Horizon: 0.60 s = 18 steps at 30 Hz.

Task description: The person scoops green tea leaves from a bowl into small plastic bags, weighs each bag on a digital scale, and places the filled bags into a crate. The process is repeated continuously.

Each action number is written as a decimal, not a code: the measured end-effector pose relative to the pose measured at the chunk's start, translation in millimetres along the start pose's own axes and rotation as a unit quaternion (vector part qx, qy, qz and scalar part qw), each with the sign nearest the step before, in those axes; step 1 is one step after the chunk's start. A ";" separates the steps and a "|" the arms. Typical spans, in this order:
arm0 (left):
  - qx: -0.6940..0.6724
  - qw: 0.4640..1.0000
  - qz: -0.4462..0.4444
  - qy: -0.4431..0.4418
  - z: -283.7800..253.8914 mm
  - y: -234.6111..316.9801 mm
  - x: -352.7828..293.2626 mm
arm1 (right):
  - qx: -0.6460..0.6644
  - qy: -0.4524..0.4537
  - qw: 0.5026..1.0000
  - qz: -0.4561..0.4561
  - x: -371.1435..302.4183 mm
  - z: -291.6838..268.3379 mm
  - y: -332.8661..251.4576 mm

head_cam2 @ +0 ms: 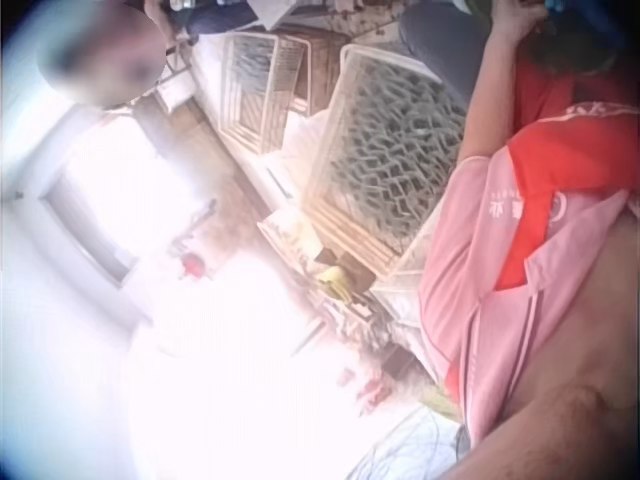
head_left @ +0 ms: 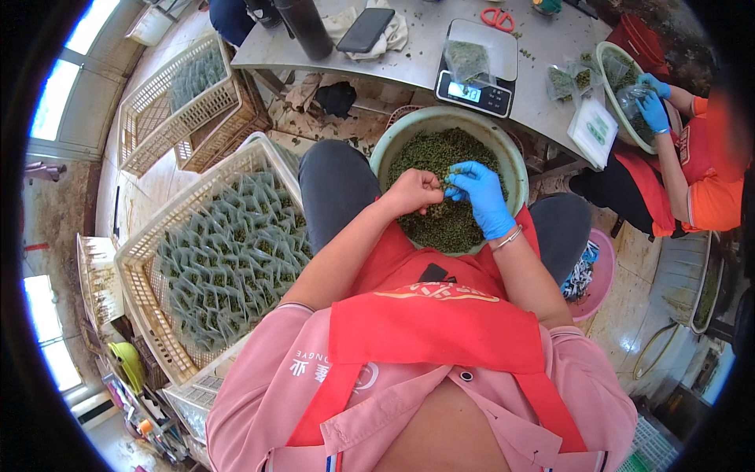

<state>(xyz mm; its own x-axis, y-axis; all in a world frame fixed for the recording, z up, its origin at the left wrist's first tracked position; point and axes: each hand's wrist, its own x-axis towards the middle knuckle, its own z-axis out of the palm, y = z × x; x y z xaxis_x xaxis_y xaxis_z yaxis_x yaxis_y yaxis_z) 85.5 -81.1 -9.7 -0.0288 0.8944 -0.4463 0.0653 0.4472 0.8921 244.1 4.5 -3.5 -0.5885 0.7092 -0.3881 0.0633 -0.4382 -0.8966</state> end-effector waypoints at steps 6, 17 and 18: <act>0.232 0.972 0.024 0.011 -14.2 16.7 -17.7 | -0.069 0.070 0.995 -0.008 -2.4 -13.7 7.8; 0.089 0.995 0.030 0.024 -14.4 -10.9 -15.0 | 0.180 -0.019 0.980 -0.087 49.5 5.9 -83.1; 0.083 0.996 0.030 0.028 -15.8 -14.3 -14.5 | 0.127 -0.008 0.989 -0.073 39.6 1.9 -68.5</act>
<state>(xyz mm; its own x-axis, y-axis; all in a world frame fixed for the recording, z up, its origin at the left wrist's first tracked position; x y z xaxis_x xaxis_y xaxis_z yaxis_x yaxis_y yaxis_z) 69.2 -100.4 -14.9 -0.0743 0.9203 -0.3840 0.2333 0.3904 0.8906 214.9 61.5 42.9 -0.5887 0.7677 -0.2532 -0.2268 -0.4575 -0.8598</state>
